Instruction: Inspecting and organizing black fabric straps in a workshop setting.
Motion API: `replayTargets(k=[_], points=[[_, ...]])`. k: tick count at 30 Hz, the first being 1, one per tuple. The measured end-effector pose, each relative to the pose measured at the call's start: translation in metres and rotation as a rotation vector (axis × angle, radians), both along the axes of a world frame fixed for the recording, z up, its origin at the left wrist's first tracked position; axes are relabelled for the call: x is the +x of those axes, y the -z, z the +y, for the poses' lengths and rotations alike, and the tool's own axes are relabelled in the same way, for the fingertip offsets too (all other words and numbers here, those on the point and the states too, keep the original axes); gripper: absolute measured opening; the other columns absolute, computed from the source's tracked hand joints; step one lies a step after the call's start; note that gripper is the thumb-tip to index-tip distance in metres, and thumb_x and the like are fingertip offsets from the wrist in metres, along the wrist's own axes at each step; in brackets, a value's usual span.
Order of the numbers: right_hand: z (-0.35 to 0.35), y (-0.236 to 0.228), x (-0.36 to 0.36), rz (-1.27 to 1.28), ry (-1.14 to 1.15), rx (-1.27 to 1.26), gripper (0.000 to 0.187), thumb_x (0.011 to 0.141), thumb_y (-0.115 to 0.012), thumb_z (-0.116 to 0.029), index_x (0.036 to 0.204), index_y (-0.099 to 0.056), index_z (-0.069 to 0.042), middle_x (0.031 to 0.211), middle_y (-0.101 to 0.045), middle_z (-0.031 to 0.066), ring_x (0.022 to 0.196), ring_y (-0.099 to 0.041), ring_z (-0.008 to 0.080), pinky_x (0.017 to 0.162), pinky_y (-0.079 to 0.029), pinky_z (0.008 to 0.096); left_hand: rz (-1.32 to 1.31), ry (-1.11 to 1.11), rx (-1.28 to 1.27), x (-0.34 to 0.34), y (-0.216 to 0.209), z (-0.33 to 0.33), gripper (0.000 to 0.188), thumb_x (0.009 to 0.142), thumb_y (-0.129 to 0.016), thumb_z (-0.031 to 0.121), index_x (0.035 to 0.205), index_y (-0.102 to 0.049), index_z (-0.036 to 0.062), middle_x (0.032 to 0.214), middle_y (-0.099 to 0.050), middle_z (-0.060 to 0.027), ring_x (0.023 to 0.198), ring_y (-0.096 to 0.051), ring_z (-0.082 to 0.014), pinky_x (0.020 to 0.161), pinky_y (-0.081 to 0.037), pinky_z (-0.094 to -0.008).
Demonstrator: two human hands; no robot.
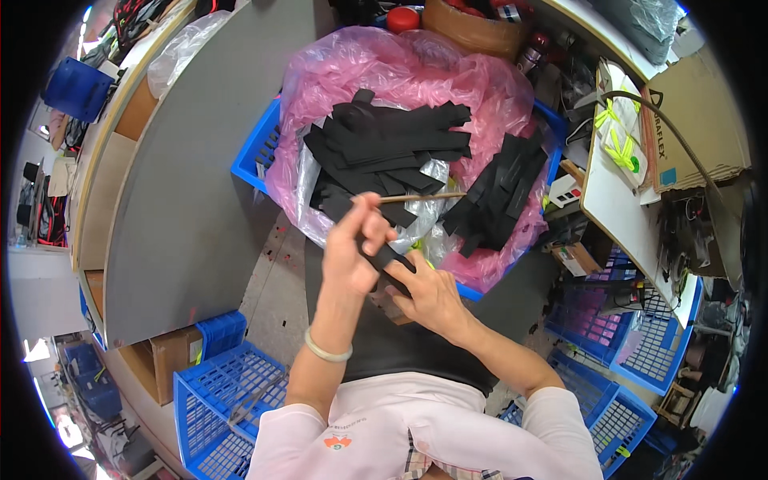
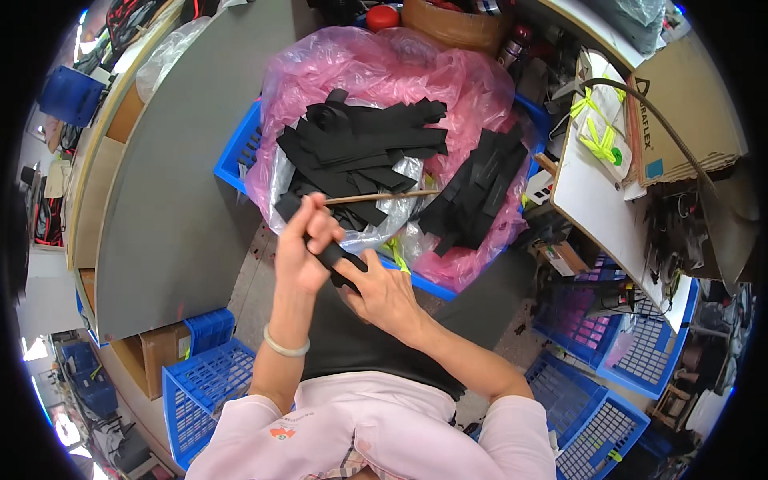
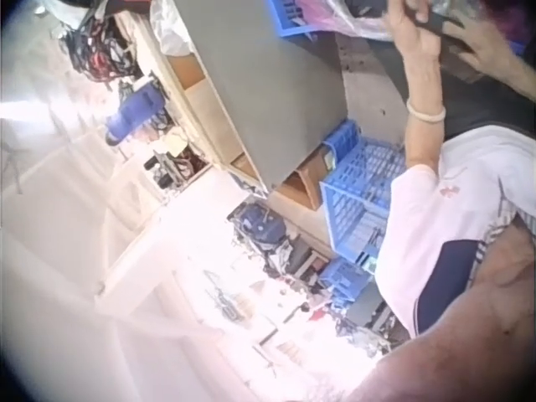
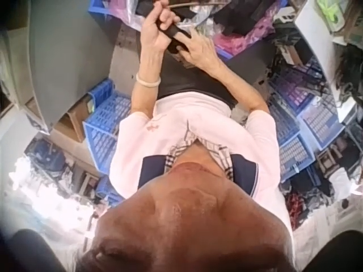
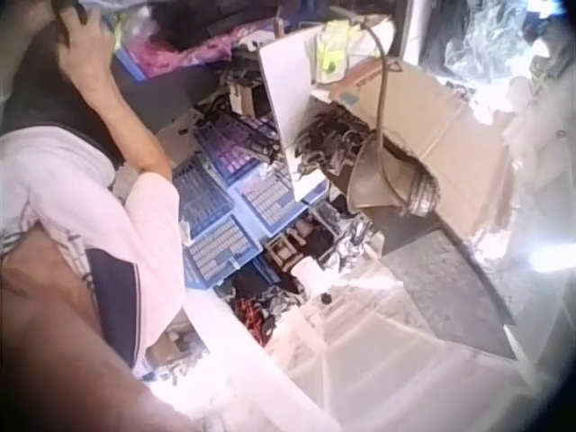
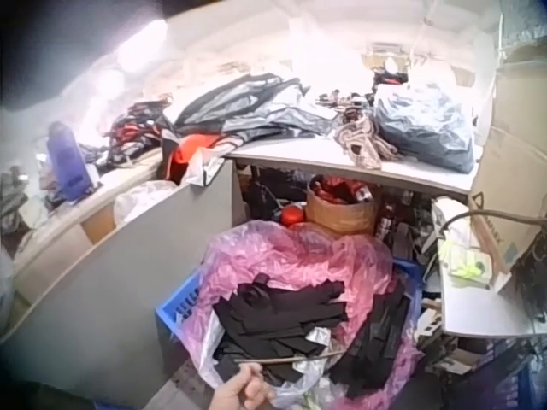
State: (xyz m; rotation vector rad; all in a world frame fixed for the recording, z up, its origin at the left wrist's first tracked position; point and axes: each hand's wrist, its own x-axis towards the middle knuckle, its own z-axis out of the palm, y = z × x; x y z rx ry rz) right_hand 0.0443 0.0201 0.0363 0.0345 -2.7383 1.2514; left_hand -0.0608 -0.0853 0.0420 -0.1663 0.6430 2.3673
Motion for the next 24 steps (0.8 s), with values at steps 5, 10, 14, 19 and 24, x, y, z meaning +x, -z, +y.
replayTargets(k=[5,10,14,19,24], points=[[-0.005,0.023,-0.010,0.107,0.041,0.022,0.022,0.064,-0.069,-0.011,0.082,-0.058,-0.004,0.082,-0.060,0.0149,0.063,-0.060,0.0360,0.053,-0.048,0.0442,0.108,-0.021,-0.147,0.032,-0.012,0.015,0.014,0.091,-0.054,0.011,0.099,-0.053,-0.0002,0.057,-0.044,-0.0014,0.044,-0.038,-0.0089,0.054,-0.045,-0.0260],[0.018,-0.003,0.011,0.513,0.003,0.015,0.037,0.060,-0.075,-0.012,0.096,-0.067,-0.009,0.089,-0.058,0.0099,0.083,-0.058,0.0277,0.070,-0.048,0.0367,0.345,0.024,-0.009,0.014,-0.033,0.004,0.014,0.090,-0.053,0.009,0.098,-0.057,-0.0020,0.058,-0.046,-0.0016,0.047,-0.041,-0.0089,0.050,-0.040,-0.0245],[0.057,-0.037,0.019,0.373,0.173,-0.378,0.040,0.067,-0.073,-0.013,0.106,-0.066,-0.006,0.102,-0.055,0.0133,0.091,-0.056,0.0245,0.080,-0.044,0.0335,0.572,0.386,-0.298,0.017,-0.039,0.001,0.015,0.086,-0.060,0.012,0.094,-0.062,-0.0007,0.062,-0.051,0.0000,0.053,-0.043,-0.0064,0.050,-0.035,-0.0214],[0.065,-0.086,-0.020,0.354,-0.167,-0.518,0.042,0.070,-0.068,-0.008,0.110,-0.061,0.003,0.098,-0.058,0.0125,0.090,-0.056,0.0197,0.085,-0.042,0.0297,0.653,0.522,-0.370,0.033,-0.043,0.001,0.015,0.084,-0.062,0.007,0.097,-0.063,-0.0002,0.071,-0.058,-0.0025,0.060,-0.050,-0.0070,0.053,-0.039,-0.0217],[0.070,-0.090,-0.022,0.300,-0.155,-0.632,0.031,0.070,-0.068,-0.005,0.100,-0.064,0.002,0.093,-0.061,0.0104,0.083,-0.056,0.0164,0.075,-0.044,0.0288,0.742,0.623,-0.375,0.033,-0.049,0.000,0.018,0.082,-0.062,0.002,0.100,-0.062,-0.0005,0.086,-0.064,-0.0052,0.069,-0.057,-0.0094,0.061,-0.047,-0.0229]])
